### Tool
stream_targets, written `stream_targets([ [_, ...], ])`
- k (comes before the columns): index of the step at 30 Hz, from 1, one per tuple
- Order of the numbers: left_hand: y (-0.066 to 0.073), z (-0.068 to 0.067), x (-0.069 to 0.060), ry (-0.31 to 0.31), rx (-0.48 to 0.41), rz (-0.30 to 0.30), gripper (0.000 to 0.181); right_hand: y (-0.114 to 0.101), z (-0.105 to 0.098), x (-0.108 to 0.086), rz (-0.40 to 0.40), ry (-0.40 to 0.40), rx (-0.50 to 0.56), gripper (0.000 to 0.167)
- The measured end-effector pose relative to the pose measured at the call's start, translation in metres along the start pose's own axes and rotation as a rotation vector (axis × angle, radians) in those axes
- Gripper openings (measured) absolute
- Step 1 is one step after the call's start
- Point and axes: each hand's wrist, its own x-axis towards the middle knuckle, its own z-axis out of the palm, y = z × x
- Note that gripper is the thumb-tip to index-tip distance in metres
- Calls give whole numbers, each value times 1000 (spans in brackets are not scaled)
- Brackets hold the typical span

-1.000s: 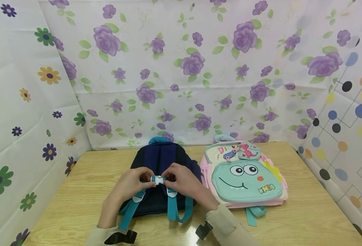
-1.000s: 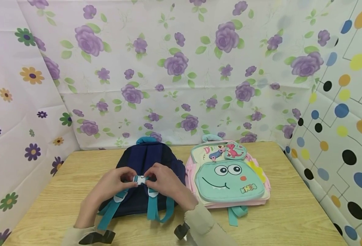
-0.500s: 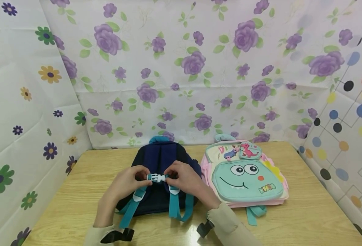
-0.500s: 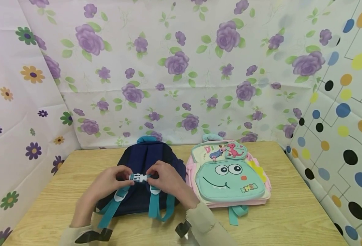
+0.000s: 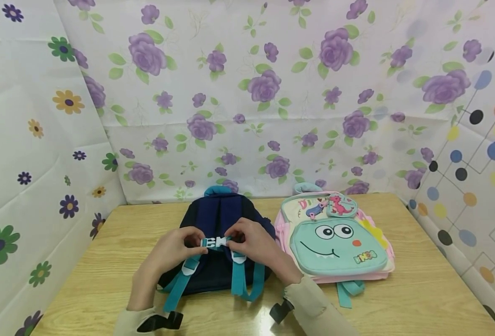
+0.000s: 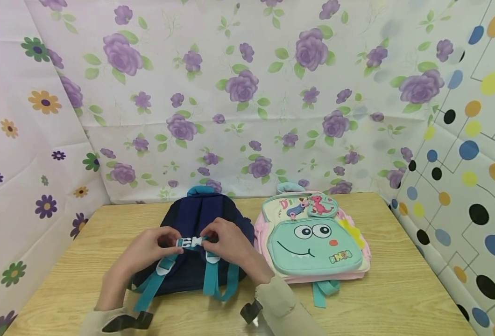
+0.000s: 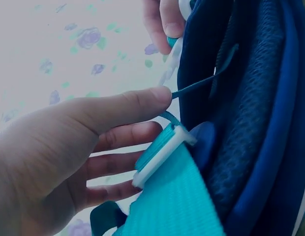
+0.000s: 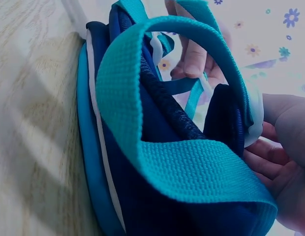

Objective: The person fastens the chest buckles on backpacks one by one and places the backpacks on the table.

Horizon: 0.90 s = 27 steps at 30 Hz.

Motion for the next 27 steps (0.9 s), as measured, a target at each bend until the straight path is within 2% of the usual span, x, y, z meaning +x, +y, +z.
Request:
stream_targets([
  [4, 3, 4, 2, 0, 20, 14, 24, 0, 1, 0, 23, -20, -6, 14],
  [12, 5, 9, 4, -5, 41, 31, 22, 2, 4, 1, 17, -28, -18, 15],
  [22, 6, 12, 4, -2, 61, 40, 17, 0, 6, 2, 2, -14, 11, 16],
  [27, 10, 15, 5, -9, 82, 76, 17, 2, 8, 1, -15, 12, 24, 16],
])
